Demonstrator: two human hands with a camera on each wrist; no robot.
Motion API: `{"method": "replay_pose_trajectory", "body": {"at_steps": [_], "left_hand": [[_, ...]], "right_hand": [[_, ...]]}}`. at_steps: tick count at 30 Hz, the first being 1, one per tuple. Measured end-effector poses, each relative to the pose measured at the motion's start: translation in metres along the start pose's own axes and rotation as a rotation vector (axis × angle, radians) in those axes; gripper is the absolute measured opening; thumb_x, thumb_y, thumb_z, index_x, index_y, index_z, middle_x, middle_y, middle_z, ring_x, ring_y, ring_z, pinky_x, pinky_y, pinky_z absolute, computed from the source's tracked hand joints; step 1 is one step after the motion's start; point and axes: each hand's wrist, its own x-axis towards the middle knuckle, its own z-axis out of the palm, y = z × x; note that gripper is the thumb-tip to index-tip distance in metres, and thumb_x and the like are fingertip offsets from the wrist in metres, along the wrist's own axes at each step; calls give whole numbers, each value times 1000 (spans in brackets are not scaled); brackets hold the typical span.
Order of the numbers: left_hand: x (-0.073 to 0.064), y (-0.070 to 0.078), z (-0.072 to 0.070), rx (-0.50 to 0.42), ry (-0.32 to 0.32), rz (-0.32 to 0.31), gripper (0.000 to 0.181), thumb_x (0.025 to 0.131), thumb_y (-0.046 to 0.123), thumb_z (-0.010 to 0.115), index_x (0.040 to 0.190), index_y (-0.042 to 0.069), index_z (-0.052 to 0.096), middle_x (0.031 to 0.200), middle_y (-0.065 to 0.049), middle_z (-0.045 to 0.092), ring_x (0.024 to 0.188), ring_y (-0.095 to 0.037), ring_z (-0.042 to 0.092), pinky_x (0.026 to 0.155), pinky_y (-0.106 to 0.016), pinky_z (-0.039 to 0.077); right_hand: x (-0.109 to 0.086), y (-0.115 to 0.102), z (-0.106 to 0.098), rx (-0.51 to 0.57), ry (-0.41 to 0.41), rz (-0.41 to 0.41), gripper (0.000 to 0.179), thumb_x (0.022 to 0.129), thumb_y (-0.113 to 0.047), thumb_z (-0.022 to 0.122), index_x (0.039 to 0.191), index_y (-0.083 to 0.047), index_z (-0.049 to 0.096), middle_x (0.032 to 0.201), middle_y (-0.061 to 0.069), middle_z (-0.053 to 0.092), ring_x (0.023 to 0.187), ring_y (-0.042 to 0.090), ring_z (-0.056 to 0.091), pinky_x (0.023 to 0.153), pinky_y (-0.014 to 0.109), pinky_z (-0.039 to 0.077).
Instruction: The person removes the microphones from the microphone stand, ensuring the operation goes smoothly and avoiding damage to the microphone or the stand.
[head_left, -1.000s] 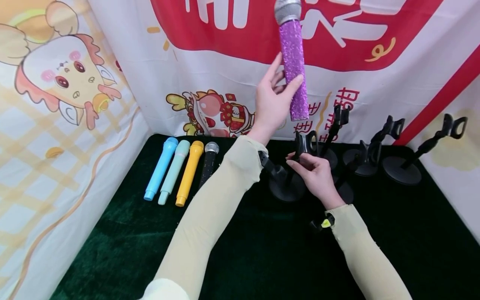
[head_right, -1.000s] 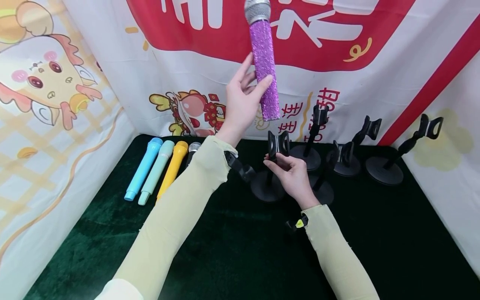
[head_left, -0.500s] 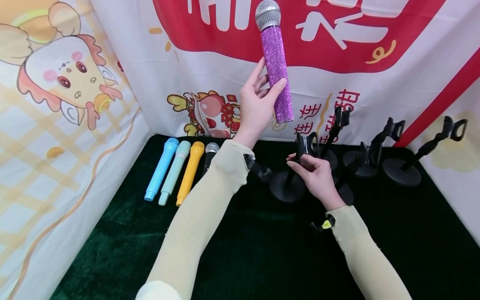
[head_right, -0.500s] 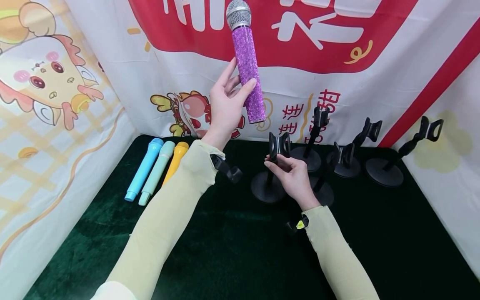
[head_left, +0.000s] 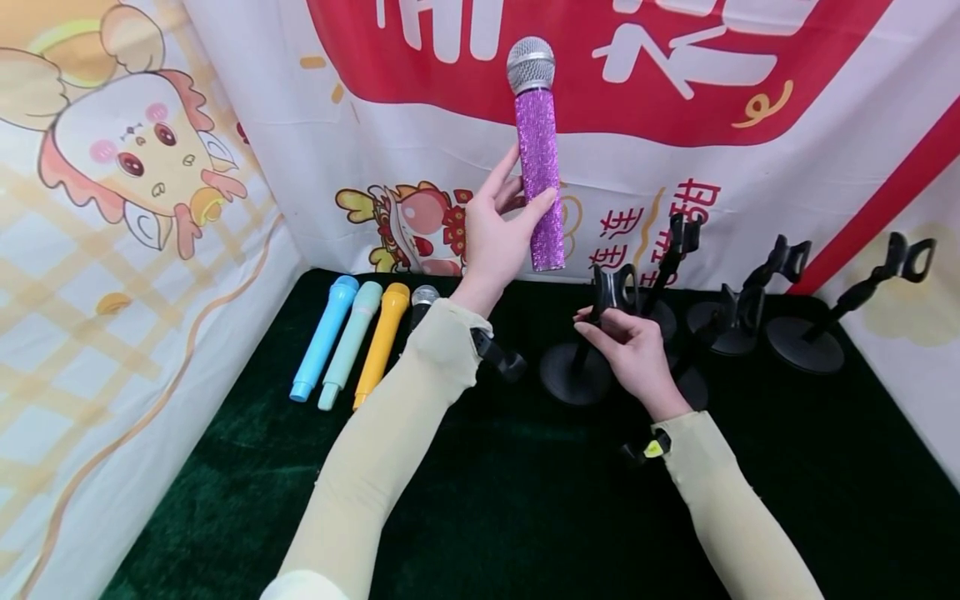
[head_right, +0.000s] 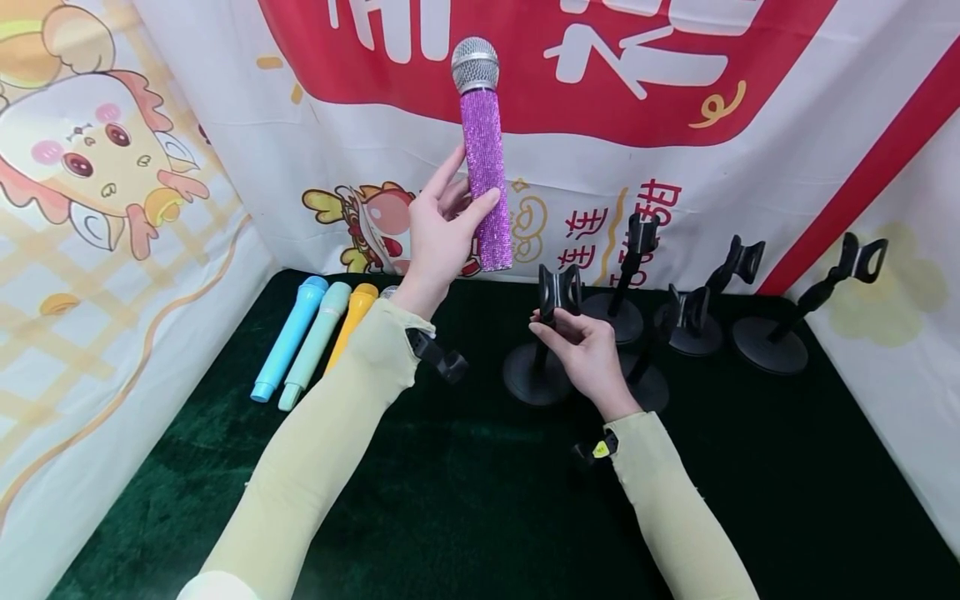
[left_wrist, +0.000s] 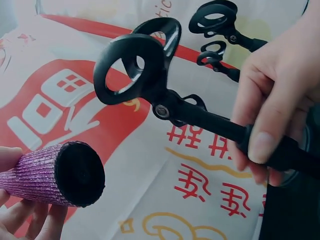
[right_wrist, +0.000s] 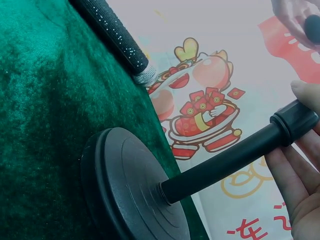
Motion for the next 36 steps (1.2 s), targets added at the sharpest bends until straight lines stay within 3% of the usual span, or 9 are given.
{"method": "replay_pose_trajectory", "body": {"at_steps": [7,19,30,36], "left_hand": [[-14,-14,-17,9,-22,-30,65,92,11,78,151,22,52,127,-5,69,104,-23,69,87,-34,58],[-32,-41,-44,54,-37,-74,65,90,7,79,150,17,53,128,-12,68,111,-27,68,92,-34,56],[-50,-64,-69,149,-68,-80,64,90,11,80,148,19,56,127,-8,69,113,-18,67,95,-33,54],[-64,-76,-80,181,-84,-129,63,90,15,81,148,22,56,125,-6,70,106,-20,69,91,-33,56]], "right_hand": [[0,1,1,12,2,-11,17,96,-15,74,105,-1,77,111,9,73,100,16,69,87,23,52],[0,1,1,11,2,4,19,96,-17,75,107,-2,76,111,8,73,100,17,68,90,23,51],[1,0,1,19,-1,22,19,96,-18,75,108,-3,76,112,7,73,101,17,68,91,23,51],[0,0,1,29,-2,36,21,96,-19,74,109,-3,75,113,8,72,103,17,68,93,23,51]]}}
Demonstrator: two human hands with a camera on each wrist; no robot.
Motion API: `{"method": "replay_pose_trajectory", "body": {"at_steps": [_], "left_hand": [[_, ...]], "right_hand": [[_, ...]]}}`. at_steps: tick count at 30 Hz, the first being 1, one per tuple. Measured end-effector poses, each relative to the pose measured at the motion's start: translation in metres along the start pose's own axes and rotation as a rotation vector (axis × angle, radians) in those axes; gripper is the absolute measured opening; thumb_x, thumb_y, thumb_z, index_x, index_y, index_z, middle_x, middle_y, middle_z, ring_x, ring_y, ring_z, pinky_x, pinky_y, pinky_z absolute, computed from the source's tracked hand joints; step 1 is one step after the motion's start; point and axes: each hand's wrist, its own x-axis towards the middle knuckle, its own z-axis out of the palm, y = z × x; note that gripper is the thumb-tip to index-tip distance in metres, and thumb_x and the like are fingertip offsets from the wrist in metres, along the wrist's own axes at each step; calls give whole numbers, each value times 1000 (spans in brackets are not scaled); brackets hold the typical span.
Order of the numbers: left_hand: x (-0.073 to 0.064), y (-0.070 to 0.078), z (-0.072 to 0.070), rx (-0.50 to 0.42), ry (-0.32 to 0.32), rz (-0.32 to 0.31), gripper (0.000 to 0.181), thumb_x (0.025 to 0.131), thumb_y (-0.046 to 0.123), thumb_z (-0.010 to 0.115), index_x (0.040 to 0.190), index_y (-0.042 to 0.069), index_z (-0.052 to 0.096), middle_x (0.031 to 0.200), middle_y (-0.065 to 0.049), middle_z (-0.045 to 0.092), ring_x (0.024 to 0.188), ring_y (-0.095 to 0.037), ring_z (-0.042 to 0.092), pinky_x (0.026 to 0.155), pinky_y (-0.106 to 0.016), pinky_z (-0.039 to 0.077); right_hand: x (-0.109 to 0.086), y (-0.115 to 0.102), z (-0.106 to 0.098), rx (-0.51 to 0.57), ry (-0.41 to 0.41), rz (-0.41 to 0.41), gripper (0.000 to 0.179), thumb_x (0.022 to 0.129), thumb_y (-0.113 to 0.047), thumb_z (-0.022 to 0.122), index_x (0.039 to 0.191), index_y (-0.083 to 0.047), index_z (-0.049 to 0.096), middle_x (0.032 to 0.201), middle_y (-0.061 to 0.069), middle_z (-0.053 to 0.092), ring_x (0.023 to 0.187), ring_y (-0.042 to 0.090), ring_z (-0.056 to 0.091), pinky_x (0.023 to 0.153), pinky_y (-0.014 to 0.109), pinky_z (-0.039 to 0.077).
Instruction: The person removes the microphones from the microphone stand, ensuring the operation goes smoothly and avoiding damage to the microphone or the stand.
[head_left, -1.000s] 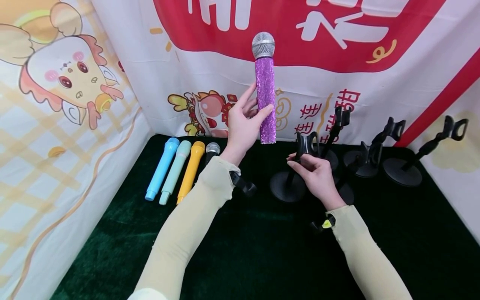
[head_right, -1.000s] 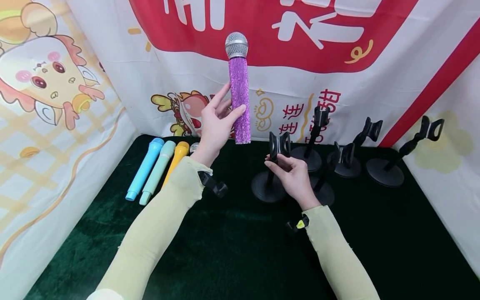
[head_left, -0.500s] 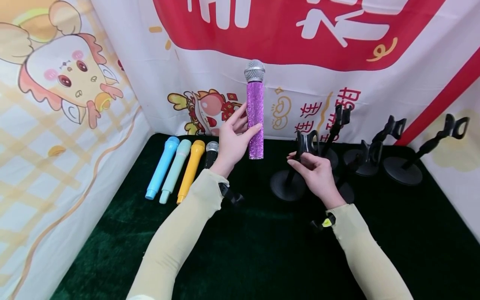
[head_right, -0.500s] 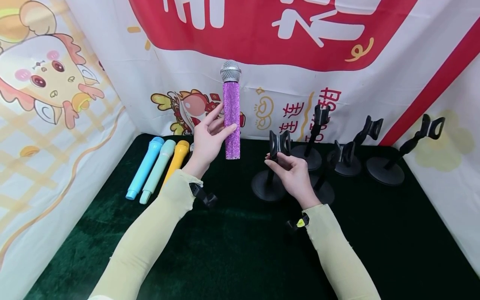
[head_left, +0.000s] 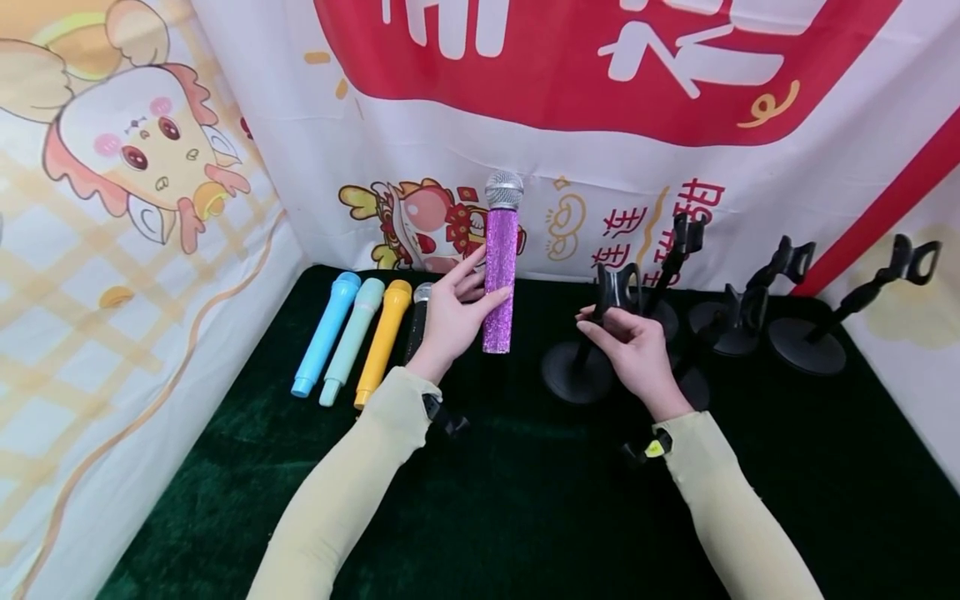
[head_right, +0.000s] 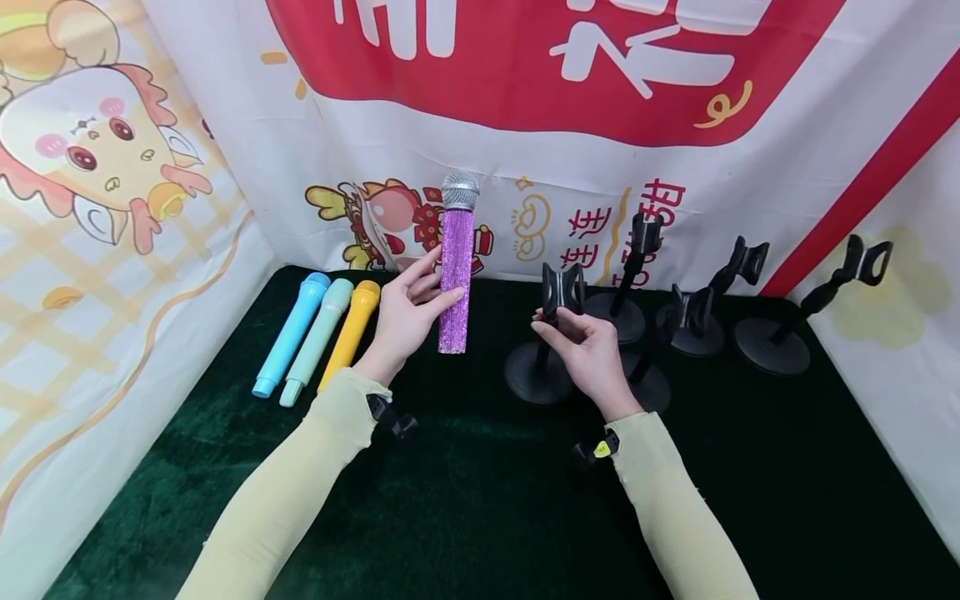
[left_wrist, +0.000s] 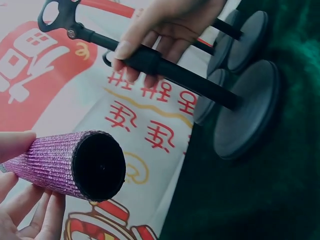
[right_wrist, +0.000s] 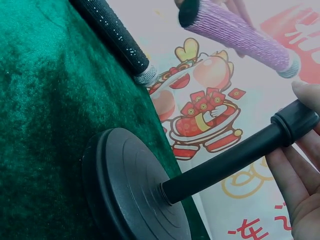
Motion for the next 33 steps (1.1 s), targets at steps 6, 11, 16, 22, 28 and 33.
{"method": "replay_pose_trajectory", "body": {"at_steps": [6,11,16,22,28,33], "left_hand": [[-14,-9,-10,38,-14,-59,64,89,19,82,147,25,56,126,-6,70,104,-21,70,88,-35,58],[-23,-14,-18,101,-17,-117,65,89,23,83,147,27,56,126,-5,70,102,-19,71,85,-34,59],[-34,-23,-28,144,-18,-169,65,89,25,83,148,27,56,124,-5,71,102,-19,71,86,-34,58],[-42,-33,-39,219,-26,-220,66,89,28,83,149,24,55,126,-7,70,104,-20,71,88,-34,57],[-49,-38,-47,272,-47,-265,67,89,30,83,149,22,54,126,-9,69,106,-20,70,89,-35,57],[-54,-42,-51,294,-68,-290,67,89,30,83,149,21,54,125,-10,69,105,-21,70,89,-36,57]], "right_hand": [[1,6,0,-8,1,5,20,96,-18,74,109,-3,76,114,8,72,103,17,68,92,23,51],[6,28,-3,-6,14,-7,20,95,-20,75,110,-7,77,115,7,72,103,17,68,92,23,51],[7,34,-3,4,11,-20,21,94,-27,76,109,-12,77,113,4,73,104,18,68,93,24,51],[6,33,-3,12,13,-25,24,93,-33,77,108,-15,78,112,2,73,104,19,69,92,25,52],[7,34,-3,10,13,-25,23,93,-33,77,108,-14,78,111,2,73,104,19,69,92,25,52],[7,34,-3,14,12,-24,22,94,-29,76,109,-12,78,112,4,73,105,19,69,93,25,51]]}}
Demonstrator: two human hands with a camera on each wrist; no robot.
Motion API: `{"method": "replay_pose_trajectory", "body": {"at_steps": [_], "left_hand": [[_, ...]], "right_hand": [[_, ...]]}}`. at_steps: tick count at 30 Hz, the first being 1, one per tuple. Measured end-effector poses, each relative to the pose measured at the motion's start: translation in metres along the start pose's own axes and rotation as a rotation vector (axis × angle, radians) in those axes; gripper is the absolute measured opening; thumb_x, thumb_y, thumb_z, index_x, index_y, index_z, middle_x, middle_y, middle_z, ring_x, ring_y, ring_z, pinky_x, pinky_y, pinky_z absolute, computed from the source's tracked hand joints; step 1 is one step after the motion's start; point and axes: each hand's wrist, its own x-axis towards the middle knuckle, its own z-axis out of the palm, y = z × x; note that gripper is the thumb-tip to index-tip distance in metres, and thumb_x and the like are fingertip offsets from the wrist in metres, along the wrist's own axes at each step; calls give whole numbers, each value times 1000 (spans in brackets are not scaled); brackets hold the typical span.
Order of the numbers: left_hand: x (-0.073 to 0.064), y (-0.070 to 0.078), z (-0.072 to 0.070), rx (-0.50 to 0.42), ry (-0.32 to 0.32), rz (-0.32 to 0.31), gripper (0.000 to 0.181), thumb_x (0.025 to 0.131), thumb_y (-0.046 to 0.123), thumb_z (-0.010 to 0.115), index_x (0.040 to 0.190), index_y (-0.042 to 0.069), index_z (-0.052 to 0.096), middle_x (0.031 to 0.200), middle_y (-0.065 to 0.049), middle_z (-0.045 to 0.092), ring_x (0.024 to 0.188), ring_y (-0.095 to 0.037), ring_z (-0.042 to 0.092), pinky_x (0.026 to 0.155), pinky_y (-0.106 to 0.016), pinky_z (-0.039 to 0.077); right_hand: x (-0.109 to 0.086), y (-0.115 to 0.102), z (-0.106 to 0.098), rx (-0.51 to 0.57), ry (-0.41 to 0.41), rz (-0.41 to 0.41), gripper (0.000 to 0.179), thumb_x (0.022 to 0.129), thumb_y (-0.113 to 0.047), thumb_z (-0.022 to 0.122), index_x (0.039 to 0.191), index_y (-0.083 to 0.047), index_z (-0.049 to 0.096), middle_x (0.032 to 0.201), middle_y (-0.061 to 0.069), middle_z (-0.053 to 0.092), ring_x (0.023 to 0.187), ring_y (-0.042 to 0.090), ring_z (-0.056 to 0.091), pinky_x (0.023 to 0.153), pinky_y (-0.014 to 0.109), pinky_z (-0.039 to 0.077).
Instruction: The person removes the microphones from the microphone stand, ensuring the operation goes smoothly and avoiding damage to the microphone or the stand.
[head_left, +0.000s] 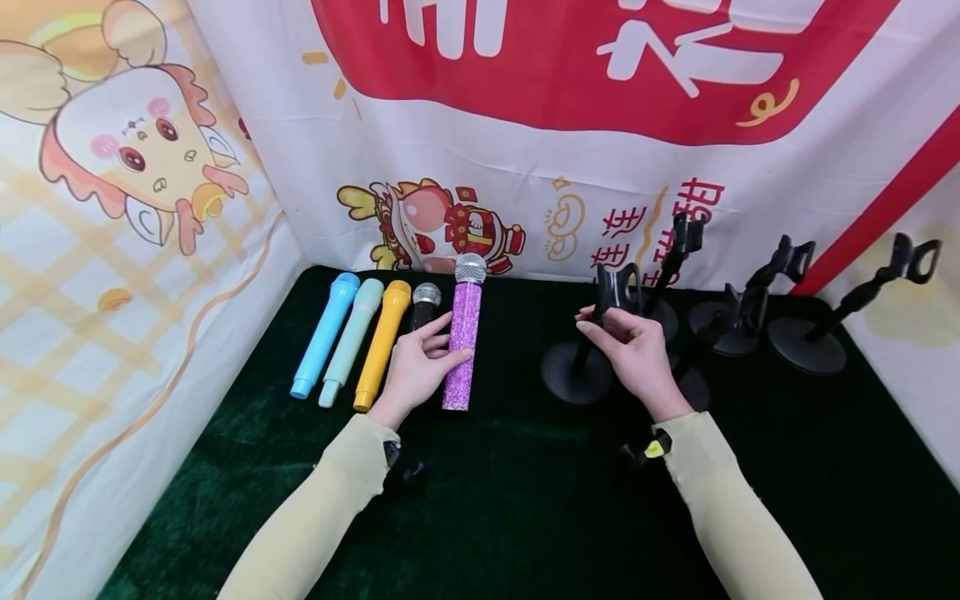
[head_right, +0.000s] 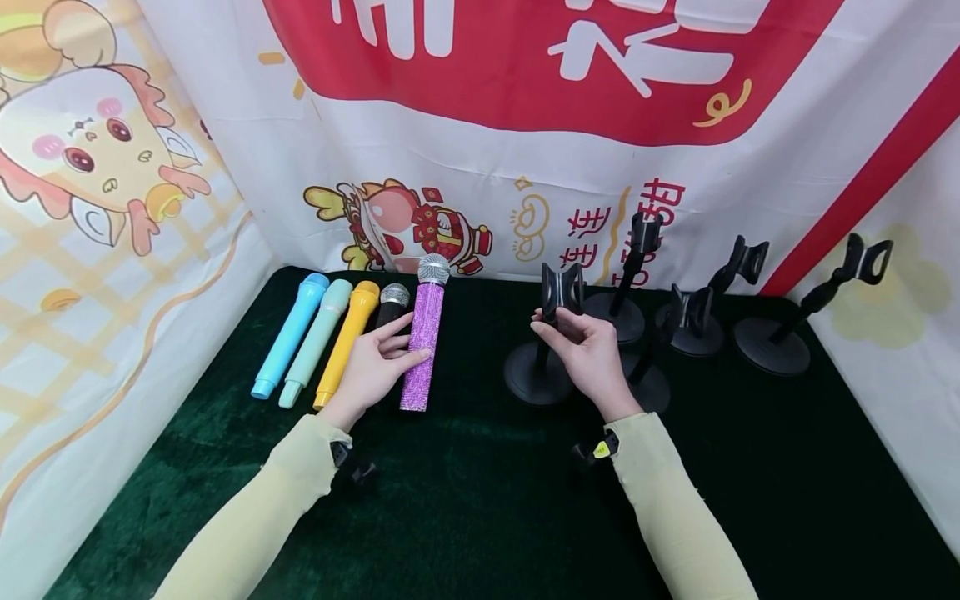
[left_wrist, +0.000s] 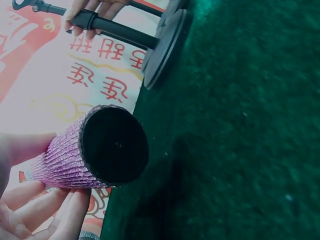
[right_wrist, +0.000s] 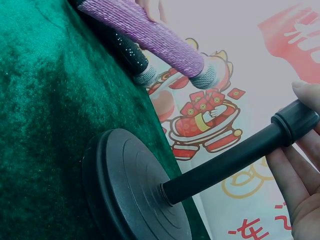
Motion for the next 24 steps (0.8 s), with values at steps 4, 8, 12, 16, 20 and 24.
{"method": "replay_pose_trajectory", "body": {"at_steps": [4,8,12,16,20,24], "left_hand": [[-2,-3,-2,41,-2,-20,68,88,29,83,149,20,54,126,-10,69,104,-21,71,88,-35,58],[-3,-3,-4,129,21,-36,69,88,29,84,149,18,54,124,-11,70,102,-21,71,85,-36,58],[-3,1,-5,232,36,-56,69,88,28,84,148,15,55,120,-11,71,100,-21,71,82,-37,60],[-3,7,-5,311,21,-80,68,90,27,81,149,10,52,118,-13,72,97,-23,72,80,-38,60],[-2,11,-3,395,12,-98,65,92,26,79,148,8,53,117,-14,72,96,-24,71,84,-41,58],[0,10,2,497,33,-67,58,92,26,79,142,6,60,117,-16,71,100,-28,68,88,-45,56]], "right_hand": [[0,0,0,0,2,2,23,94,-29,77,109,-12,77,112,4,73,105,18,69,94,25,51],[0,0,0,-1,5,3,23,93,-32,77,108,-14,77,112,2,73,105,19,69,93,25,52],[-1,-1,1,-1,4,3,24,93,-32,77,108,-14,77,112,2,73,105,19,69,93,26,52],[-1,-1,1,4,6,13,24,94,-31,77,109,-13,77,113,3,73,105,19,69,94,25,51],[0,-1,1,5,7,20,23,94,-27,77,111,-11,77,114,4,73,105,18,68,94,25,51],[-2,-11,2,-8,2,24,23,96,-21,75,112,-5,76,115,8,72,105,17,68,94,23,50]]}}
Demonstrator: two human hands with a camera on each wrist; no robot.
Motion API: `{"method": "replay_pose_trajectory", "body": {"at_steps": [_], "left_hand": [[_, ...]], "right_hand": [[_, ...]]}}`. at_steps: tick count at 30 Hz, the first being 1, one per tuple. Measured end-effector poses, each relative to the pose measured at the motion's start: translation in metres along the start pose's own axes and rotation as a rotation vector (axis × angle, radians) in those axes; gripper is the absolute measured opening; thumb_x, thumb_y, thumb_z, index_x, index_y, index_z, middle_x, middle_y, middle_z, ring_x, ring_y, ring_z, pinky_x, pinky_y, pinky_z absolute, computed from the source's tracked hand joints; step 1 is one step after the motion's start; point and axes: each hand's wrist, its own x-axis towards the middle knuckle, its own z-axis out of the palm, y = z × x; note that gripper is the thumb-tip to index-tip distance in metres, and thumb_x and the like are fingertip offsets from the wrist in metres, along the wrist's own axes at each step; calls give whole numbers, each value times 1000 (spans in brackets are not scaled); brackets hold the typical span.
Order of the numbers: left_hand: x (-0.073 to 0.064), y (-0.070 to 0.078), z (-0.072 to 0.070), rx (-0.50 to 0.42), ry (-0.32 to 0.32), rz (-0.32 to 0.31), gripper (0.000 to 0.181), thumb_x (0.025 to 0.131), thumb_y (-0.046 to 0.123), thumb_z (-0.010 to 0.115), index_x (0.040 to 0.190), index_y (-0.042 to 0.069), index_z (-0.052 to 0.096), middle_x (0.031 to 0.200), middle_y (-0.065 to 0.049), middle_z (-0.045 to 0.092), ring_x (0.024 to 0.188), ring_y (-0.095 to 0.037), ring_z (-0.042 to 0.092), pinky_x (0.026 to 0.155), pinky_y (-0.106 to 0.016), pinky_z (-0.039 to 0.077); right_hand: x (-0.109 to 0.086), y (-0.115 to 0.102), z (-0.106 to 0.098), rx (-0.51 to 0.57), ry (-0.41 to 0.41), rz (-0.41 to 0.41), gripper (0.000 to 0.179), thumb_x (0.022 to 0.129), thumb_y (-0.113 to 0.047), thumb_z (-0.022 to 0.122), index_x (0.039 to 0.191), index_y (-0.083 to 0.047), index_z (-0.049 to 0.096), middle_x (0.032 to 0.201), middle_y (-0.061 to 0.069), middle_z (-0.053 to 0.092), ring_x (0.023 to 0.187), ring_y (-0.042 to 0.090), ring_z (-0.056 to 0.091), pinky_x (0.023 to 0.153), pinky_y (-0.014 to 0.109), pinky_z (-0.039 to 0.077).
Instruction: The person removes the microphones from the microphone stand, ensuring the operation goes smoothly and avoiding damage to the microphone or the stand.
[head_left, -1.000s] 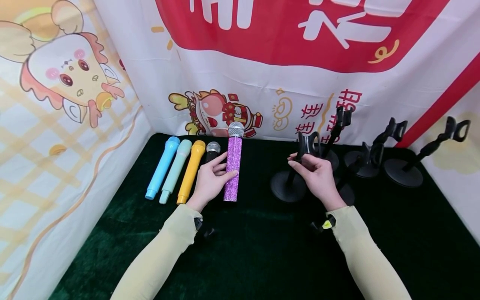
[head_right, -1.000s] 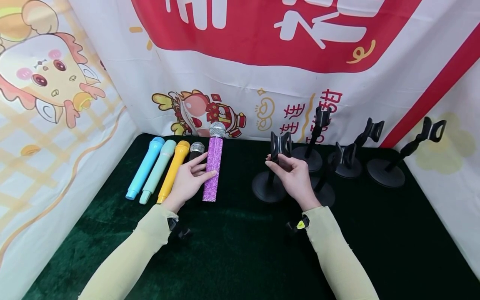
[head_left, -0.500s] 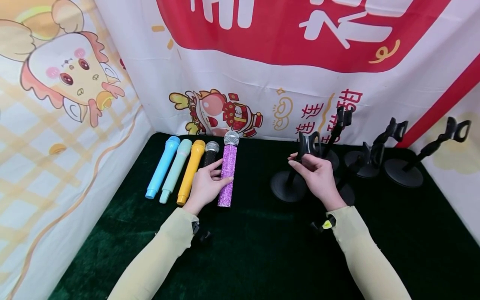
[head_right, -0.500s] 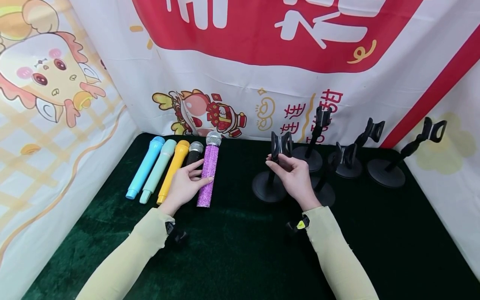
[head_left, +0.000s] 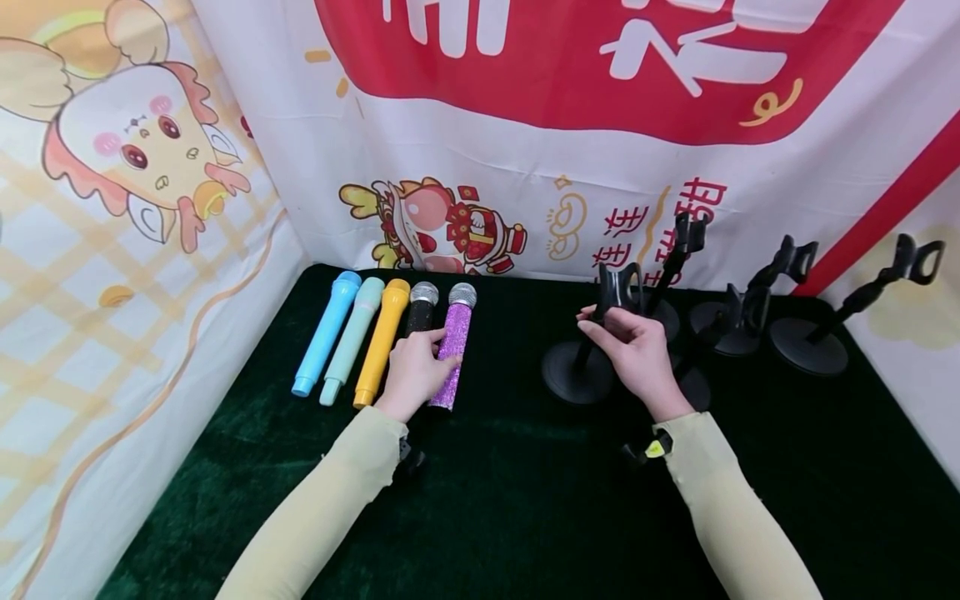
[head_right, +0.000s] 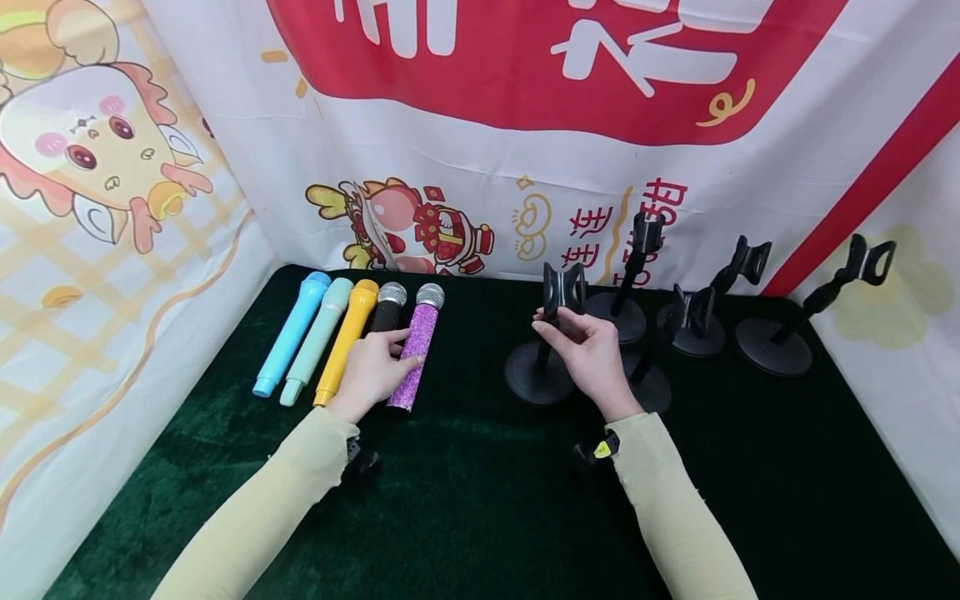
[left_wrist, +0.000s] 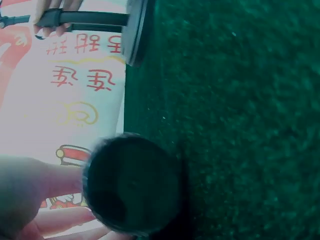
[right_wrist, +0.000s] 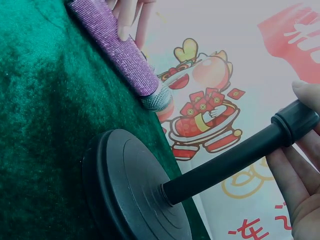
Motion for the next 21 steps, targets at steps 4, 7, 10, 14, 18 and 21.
{"method": "replay_pose_trajectory", "body": {"at_steps": [4,7,10,14,18,21], "left_hand": [[1,0,5,33,21,31,54,91,24,80,138,3,63,117,-16,71,96,-28,69,85,-45,57],[1,0,6,21,4,27,55,91,23,80,138,2,62,121,-17,70,95,-28,68,86,-45,58],[1,0,4,9,-18,15,59,91,24,80,141,2,59,129,-17,66,102,-28,68,91,-46,56],[1,0,3,4,-10,29,63,90,23,81,144,1,55,134,-18,63,111,-30,65,96,-47,53],[2,0,2,-1,0,47,65,90,21,81,146,2,54,138,-18,61,116,-32,63,98,-48,52],[2,1,2,-3,-5,52,66,90,20,81,147,4,53,139,-17,60,117,-31,62,98,-47,52]], "right_hand": [[-1,-4,1,7,-1,-13,23,96,-23,75,110,-5,76,113,8,72,104,18,69,94,24,51],[1,6,0,25,6,-28,23,94,-28,77,108,-10,77,112,5,73,104,20,69,94,25,52],[2,10,0,28,10,-34,24,93,-30,78,108,-12,78,112,4,73,105,20,69,94,26,52],[2,10,0,24,10,-36,23,93,-30,78,108,-12,78,112,4,73,105,20,69,93,25,52],[2,10,0,17,10,-42,23,94,-29,77,108,-12,78,112,4,73,104,19,69,93,25,52],[2,10,0,17,12,-44,23,93,-29,77,108,-12,78,112,4,73,104,19,69,93,25,52]]}}
